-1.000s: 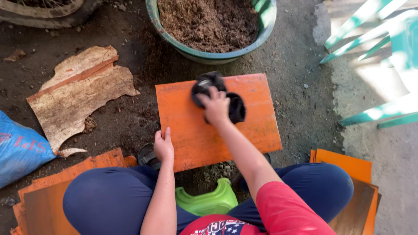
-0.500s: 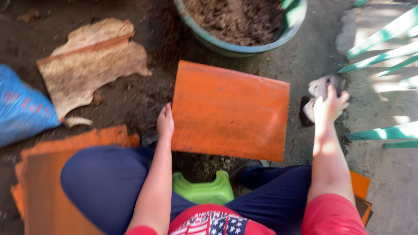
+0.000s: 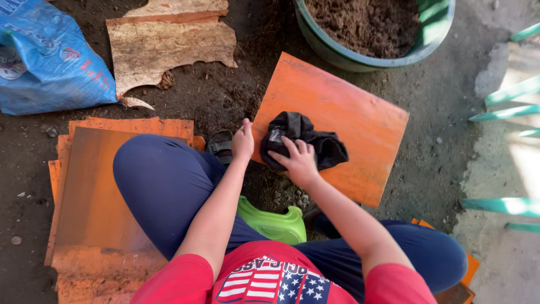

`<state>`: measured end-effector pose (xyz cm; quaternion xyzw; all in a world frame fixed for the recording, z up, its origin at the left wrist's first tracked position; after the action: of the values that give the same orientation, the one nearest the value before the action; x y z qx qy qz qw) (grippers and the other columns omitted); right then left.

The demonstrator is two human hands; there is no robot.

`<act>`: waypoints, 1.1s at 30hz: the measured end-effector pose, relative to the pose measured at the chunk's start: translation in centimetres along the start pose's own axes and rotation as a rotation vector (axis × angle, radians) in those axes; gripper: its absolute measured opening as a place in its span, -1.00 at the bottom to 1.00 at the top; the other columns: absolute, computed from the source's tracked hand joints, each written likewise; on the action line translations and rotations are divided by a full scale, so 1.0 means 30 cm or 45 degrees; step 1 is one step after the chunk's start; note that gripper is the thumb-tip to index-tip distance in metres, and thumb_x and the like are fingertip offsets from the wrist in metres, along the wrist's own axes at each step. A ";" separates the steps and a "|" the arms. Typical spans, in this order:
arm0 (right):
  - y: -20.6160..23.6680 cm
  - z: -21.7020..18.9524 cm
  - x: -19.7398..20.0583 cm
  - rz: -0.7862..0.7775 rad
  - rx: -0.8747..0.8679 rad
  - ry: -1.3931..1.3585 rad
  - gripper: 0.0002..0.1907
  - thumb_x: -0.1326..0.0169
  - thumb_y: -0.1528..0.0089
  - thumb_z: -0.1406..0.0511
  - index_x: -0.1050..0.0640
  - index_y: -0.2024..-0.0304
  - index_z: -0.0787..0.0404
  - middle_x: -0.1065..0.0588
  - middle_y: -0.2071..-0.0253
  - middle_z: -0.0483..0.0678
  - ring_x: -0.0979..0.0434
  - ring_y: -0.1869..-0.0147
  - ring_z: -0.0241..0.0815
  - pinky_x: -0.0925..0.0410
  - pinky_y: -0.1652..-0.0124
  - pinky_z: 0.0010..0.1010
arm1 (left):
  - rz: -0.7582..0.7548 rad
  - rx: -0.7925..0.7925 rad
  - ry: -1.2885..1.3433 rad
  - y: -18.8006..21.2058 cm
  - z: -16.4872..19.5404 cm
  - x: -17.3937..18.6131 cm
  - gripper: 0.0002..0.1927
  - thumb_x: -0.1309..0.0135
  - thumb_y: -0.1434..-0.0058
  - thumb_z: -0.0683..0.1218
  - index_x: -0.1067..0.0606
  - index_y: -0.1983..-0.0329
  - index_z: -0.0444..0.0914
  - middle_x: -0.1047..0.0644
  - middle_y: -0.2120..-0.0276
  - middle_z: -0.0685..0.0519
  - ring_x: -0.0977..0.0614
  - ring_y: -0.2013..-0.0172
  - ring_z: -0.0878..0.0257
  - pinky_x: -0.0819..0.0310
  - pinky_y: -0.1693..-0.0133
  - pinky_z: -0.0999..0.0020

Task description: The person sits on a small stool and wipes orange square tiles with a dark cloth. They handle each tile one at a time, wiping both sides and edges, then place the cleaned tiles into a stack.

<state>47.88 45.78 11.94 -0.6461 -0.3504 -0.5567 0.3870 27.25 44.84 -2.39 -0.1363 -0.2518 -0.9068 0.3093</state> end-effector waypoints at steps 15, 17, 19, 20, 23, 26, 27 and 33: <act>-0.451 0.179 -0.170 0.339 -0.205 0.028 -0.32 -0.25 0.07 0.33 -0.62 -0.13 -0.27 -0.29 -0.34 0.02 -0.29 -0.25 0.19 -0.25 -0.04 0.08 | 0.231 -0.073 -0.400 0.094 0.009 -0.064 -0.40 0.40 -0.46 0.32 -0.60 0.03 -0.06 -0.65 0.34 -0.12 -0.65 0.30 -0.19 -0.50 0.27 -0.08; -0.522 0.256 -0.174 0.336 -0.256 0.072 -0.32 -0.25 0.07 0.33 -0.62 -0.12 -0.28 -0.29 -0.34 0.03 -0.28 -0.24 0.21 -0.25 -0.03 0.11 | 0.280 -0.116 -0.382 0.100 0.009 -0.062 -0.42 0.36 -0.43 0.35 -0.60 0.04 -0.02 -0.65 0.36 -0.10 -0.65 0.33 -0.17 -0.51 0.31 -0.06; -0.585 0.350 -0.177 0.332 -0.298 0.132 -0.32 -0.25 0.05 0.34 -0.63 -0.12 -0.30 -0.28 -0.34 0.03 -0.28 -0.23 0.21 -0.24 -0.02 0.13 | 0.390 -0.208 -0.347 0.102 0.015 -0.057 -0.42 0.36 -0.43 0.35 -0.59 0.05 -0.04 -0.65 0.35 -0.08 -0.65 0.36 -0.16 -0.51 0.36 -0.04; -0.610 0.402 -0.174 0.353 -0.290 0.184 -0.35 -0.23 0.01 0.35 -0.62 -0.13 -0.32 -0.28 -0.34 0.03 -0.27 -0.24 0.20 -0.25 -0.05 0.15 | 0.441 -0.251 -0.329 0.103 0.019 -0.055 -0.42 0.35 -0.43 0.34 -0.59 0.05 -0.06 -0.65 0.34 -0.07 -0.65 0.37 -0.16 -0.51 0.38 -0.04; -0.643 0.601 -0.140 0.279 -0.369 0.283 -0.40 -0.13 -0.17 0.40 -0.61 -0.18 -0.36 -0.28 -0.36 0.04 -0.27 -0.27 0.22 -0.25 -0.08 0.14 | 0.379 -0.168 -0.321 0.102 0.023 -0.059 -0.44 0.37 -0.46 0.31 -0.58 0.05 -0.05 -0.65 0.35 -0.04 -0.66 0.36 -0.13 -0.51 0.37 -0.03; -0.617 0.813 -0.048 -0.201 -0.319 0.653 -0.50 -0.02 -0.30 0.30 -0.59 -0.21 -0.39 -0.32 -0.27 0.11 -0.31 -0.20 0.23 -0.23 -0.10 0.25 | 0.359 -0.104 -0.389 0.115 0.039 -0.060 -0.47 0.33 -0.46 0.31 -0.60 0.05 -0.01 -0.65 0.36 -0.05 -0.65 0.35 -0.13 -0.51 0.34 -0.03; -0.601 0.880 -0.015 -0.446 -0.250 0.861 -0.53 0.02 -0.34 0.27 -0.58 -0.18 -0.44 -0.34 -0.25 0.12 -0.34 -0.17 0.20 -0.24 -0.12 0.24 | 0.314 -0.057 -0.431 0.117 0.046 -0.058 -0.48 0.32 -0.46 0.31 -0.59 0.04 -0.02 -0.65 0.33 -0.04 -0.65 0.33 -0.12 -0.51 0.32 -0.03; -0.524 0.866 0.207 0.011 -0.580 0.673 -0.68 -0.01 -0.40 0.18 -0.60 -0.14 -0.36 -0.33 -0.29 0.11 -0.29 -0.23 0.25 -0.21 -0.09 0.21 | 0.253 -0.246 -0.267 0.052 0.174 -0.021 -0.48 0.26 -0.47 0.26 -0.55 -0.05 -0.15 -0.65 0.18 -0.03 -0.66 0.22 -0.04 -0.53 0.24 0.02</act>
<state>46.47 76.21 17.73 -0.5510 -0.1021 -0.7670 0.3126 29.20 46.92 2.30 -0.2835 -0.1795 -0.8726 0.3550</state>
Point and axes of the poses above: each hand's wrist, its own y-axis away from the middle knuckle, its own x-axis out of the back of the hand, z = x × y, the point moved 2 cm from there along -y, towards the middle knuckle
